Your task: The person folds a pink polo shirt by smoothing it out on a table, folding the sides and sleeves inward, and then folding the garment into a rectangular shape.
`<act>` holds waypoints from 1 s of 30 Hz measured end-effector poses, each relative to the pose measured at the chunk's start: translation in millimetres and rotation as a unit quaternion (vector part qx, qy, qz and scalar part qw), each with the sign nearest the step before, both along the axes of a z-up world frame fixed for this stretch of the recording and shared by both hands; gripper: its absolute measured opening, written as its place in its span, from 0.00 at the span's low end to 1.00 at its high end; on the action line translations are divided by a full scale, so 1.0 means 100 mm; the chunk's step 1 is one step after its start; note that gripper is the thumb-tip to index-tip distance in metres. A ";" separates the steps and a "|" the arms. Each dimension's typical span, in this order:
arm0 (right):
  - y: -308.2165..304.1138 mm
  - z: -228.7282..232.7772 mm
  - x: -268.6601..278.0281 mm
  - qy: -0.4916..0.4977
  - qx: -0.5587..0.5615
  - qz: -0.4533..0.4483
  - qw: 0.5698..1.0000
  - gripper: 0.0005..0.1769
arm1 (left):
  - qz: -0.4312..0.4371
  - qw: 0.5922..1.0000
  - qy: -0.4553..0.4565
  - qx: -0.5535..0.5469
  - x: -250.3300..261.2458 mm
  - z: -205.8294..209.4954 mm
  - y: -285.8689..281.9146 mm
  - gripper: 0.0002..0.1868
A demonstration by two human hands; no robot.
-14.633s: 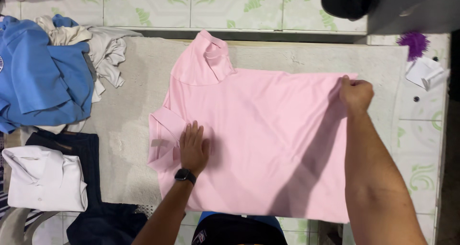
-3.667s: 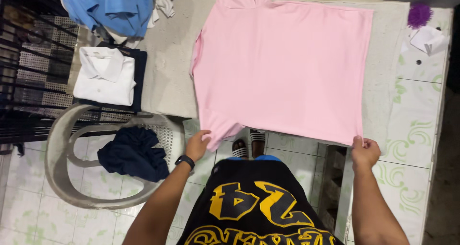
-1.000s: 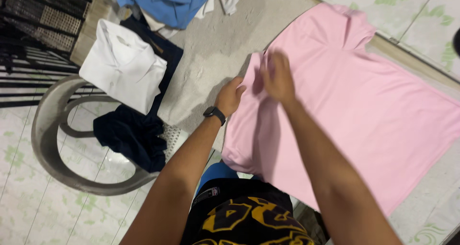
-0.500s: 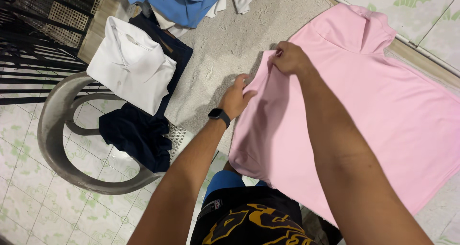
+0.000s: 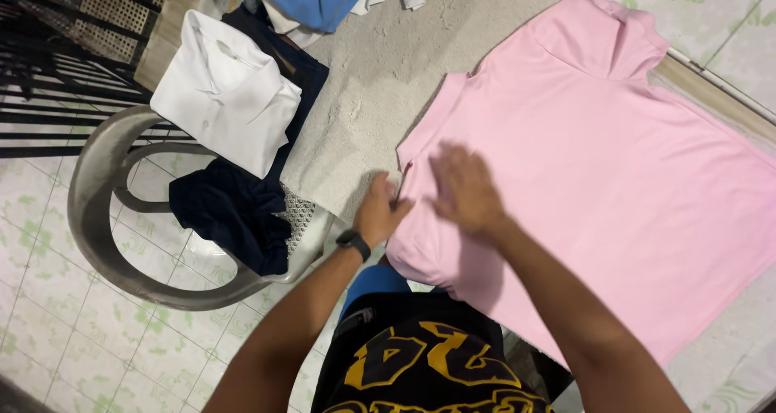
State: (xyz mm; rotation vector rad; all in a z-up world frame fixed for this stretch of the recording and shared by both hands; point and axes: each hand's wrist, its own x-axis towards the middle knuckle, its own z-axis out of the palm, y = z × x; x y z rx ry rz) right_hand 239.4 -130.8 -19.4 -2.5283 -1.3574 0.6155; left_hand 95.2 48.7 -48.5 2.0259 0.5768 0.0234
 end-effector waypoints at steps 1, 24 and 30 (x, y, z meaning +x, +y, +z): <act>0.00 0.05 -0.16 0.023 -0.029 0.035 0.999 0.49 | 0.003 0.996 0.084 -0.015 -0.08 0.02 -0.03 0.37; -2.48 -0.29 -2.27 -0.002 0.243 -0.672 0.700 0.11 | -0.215 0.966 0.127 -0.058 -1.02 -0.58 0.05 0.21; -3.82 -0.58 -3.19 -0.126 0.135 -0.809 0.558 0.20 | -0.160 0.978 0.126 -0.030 -1.24 -1.10 0.04 0.15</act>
